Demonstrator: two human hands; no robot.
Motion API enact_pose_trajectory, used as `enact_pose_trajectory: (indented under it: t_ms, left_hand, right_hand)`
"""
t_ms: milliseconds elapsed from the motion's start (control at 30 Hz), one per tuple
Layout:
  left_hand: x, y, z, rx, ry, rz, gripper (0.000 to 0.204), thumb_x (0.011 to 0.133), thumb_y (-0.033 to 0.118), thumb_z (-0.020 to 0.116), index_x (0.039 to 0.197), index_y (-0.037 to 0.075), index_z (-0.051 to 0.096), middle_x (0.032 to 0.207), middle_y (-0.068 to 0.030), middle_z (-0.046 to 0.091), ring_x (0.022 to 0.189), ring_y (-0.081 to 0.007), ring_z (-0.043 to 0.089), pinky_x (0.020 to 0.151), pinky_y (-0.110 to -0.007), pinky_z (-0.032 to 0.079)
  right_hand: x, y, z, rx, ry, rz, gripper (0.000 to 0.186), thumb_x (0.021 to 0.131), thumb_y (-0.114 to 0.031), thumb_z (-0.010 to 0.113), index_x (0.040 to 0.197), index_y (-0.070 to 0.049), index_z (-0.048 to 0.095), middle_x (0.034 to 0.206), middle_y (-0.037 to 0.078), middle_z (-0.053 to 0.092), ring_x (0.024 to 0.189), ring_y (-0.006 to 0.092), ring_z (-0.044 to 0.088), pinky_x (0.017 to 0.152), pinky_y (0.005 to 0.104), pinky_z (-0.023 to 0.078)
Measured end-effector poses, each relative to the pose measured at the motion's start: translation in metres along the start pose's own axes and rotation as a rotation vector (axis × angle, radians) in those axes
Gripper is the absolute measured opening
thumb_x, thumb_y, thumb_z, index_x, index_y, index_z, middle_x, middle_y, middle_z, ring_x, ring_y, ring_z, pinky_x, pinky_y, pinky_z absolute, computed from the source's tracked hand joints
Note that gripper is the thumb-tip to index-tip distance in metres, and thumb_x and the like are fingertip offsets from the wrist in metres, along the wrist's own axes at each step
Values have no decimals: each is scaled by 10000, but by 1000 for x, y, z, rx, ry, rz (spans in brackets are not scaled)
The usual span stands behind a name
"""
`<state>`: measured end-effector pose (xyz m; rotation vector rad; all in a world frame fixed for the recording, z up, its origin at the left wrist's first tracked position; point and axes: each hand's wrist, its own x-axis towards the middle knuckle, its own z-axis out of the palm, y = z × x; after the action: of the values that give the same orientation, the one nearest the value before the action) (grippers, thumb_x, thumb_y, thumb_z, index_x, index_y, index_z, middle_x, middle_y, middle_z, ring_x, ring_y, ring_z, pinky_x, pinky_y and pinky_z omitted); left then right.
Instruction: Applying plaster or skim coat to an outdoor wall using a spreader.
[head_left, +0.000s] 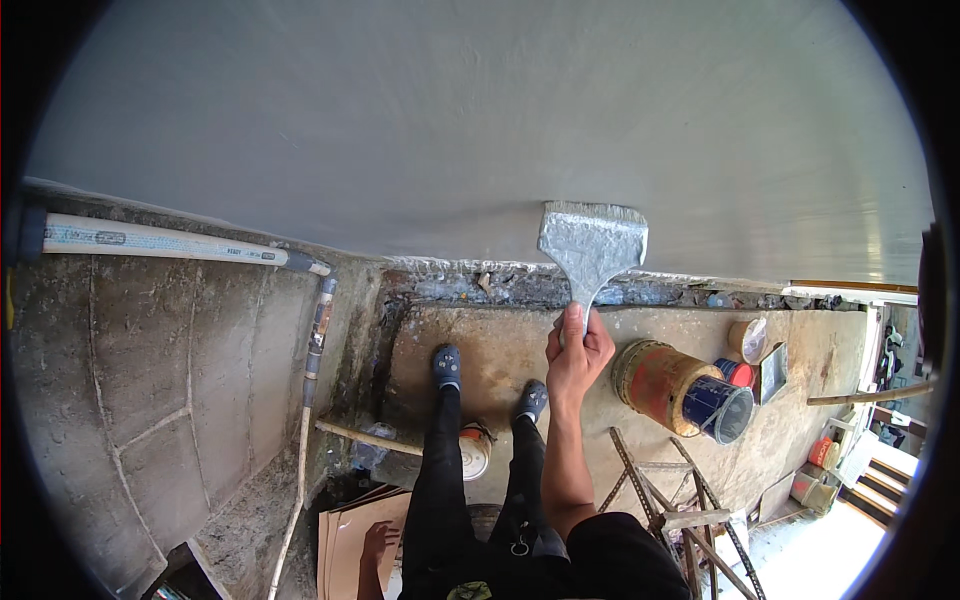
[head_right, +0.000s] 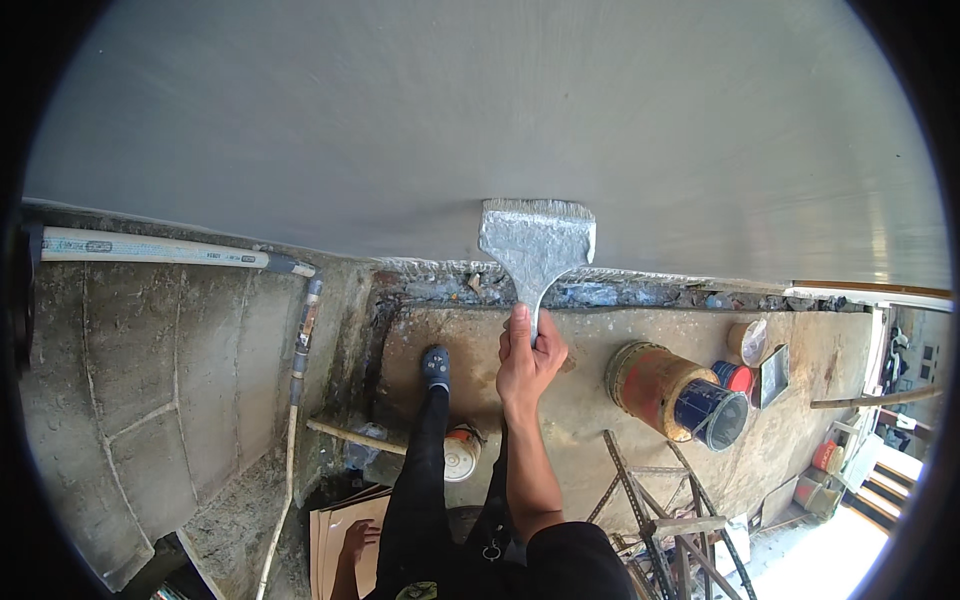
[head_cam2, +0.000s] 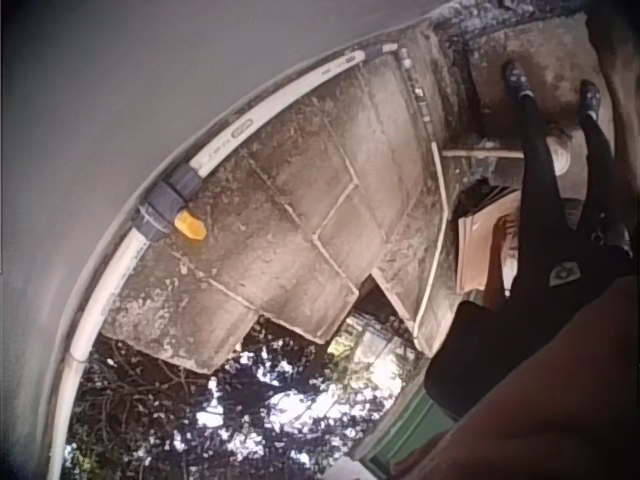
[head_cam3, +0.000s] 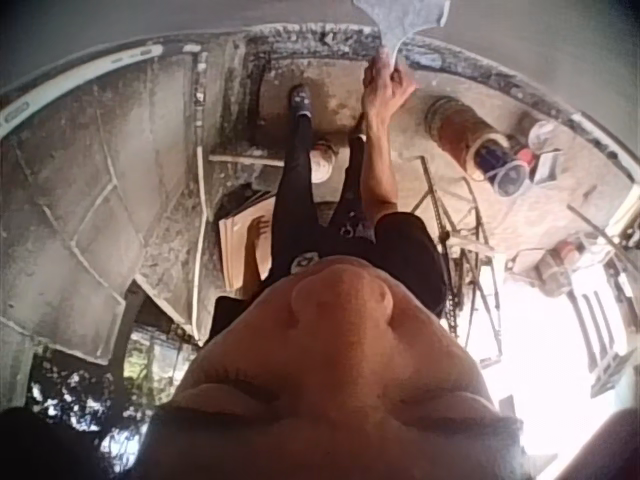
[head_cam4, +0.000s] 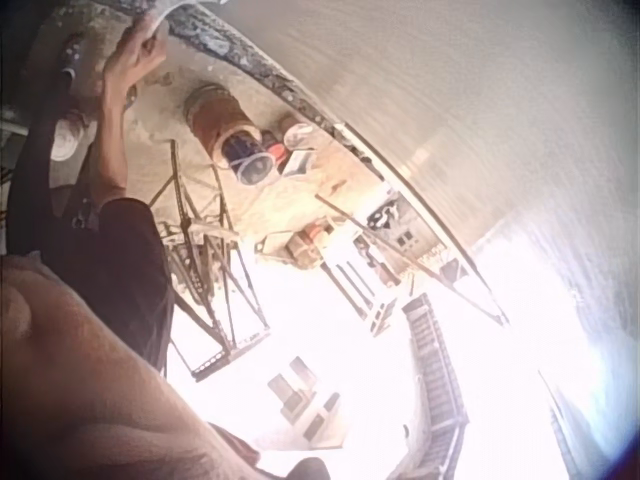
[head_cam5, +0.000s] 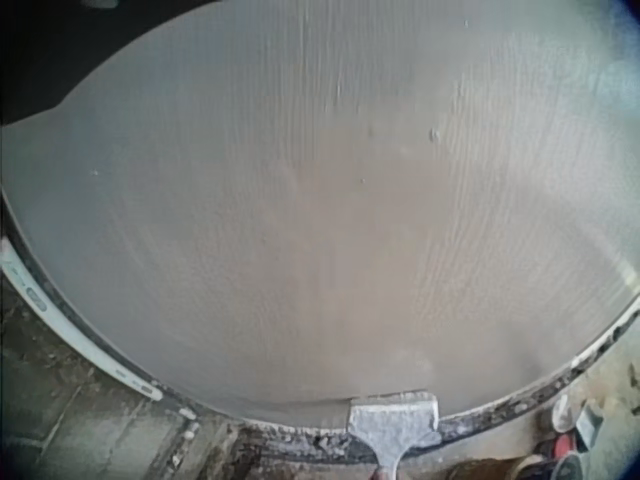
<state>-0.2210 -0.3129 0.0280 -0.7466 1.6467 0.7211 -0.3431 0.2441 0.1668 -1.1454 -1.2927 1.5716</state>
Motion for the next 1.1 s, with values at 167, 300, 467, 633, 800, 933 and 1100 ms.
enact_pose_trajectory:
  t_ms: [167, 300, 467, 633, 800, 933, 1100]
  left_hand:
    - [-13, 8, 4, 15, 20, -8, 308, 955, 229, 354, 1147, 44, 507, 982, -138, 609, 916, -254, 596, 778, -400, 471]
    - [-6, 8, 12, 43, -28, -3, 302, 951, 216, 355, 1147, 37, 500, 972, -147, 611, 898, -258, 603, 774, -396, 472]
    - [-1, -21, -9, 52, -1, -8, 305, 952, 213, 341, 1147, 33, 489, 982, -150, 618, 891, -263, 611, 775, -399, 474]
    - [-9, -16, -10, 71, 51, -58, 295, 950, 219, 347, 1139, 50, 497, 960, -146, 628, 869, -246, 620, 741, -383, 479]
    - [-2, 12, 1, 57, -9, 14, 278, 948, 211, 355, 1128, 65, 508, 932, -129, 633, 838, -225, 623, 724, -362, 476]
    - [-1, 18, 0, 54, -47, 31, 280, 948, 204, 351, 1131, 64, 510, 948, -131, 626, 862, -227, 616, 739, -369, 472]
    - [-1, 18, -9, 50, -43, 12, 283, 943, 208, 359, 1133, 65, 513, 955, -134, 618, 873, -236, 614, 754, -386, 470]
  right_hand:
    - [21, 139, -8, -319, -27, 51, 385, 897, -290, 530, 646, -1, 495, 505, 24, 441, 430, 103, 401, 407, 279, 307]
    - [62, 273, -61, -712, 164, 233, 424, 846, -332, 569, 646, 42, 555, 565, 130, 553, 483, 215, 514, 499, 366, 407]
    - [74, 228, -20, -507, 130, 307, 412, 860, -285, 550, 586, 22, 533, 493, 72, 503, 435, 154, 469, 440, 321, 365]
    - [17, 83, 2, -301, -17, 308, 345, 878, -223, 554, 652, 38, 548, 520, 64, 520, 456, 123, 473, 440, 283, 355]
    - [-11, 35, -7, -165, 53, 72, 223, 898, -160, 539, 924, 45, 623, 587, -20, 454, 482, 59, 384, 432, 224, 300]
    - [-19, 55, -24, -434, 31, -215, 287, 899, -118, 522, 1124, 55, 565, 630, -20, 439, 540, 76, 362, 478, 231, 294]
    - [-18, 68, -13, -560, 140, -445, 367, 862, -62, 559, 1210, 41, 502, 697, 76, 481, 570, 143, 414, 512, 266, 349]
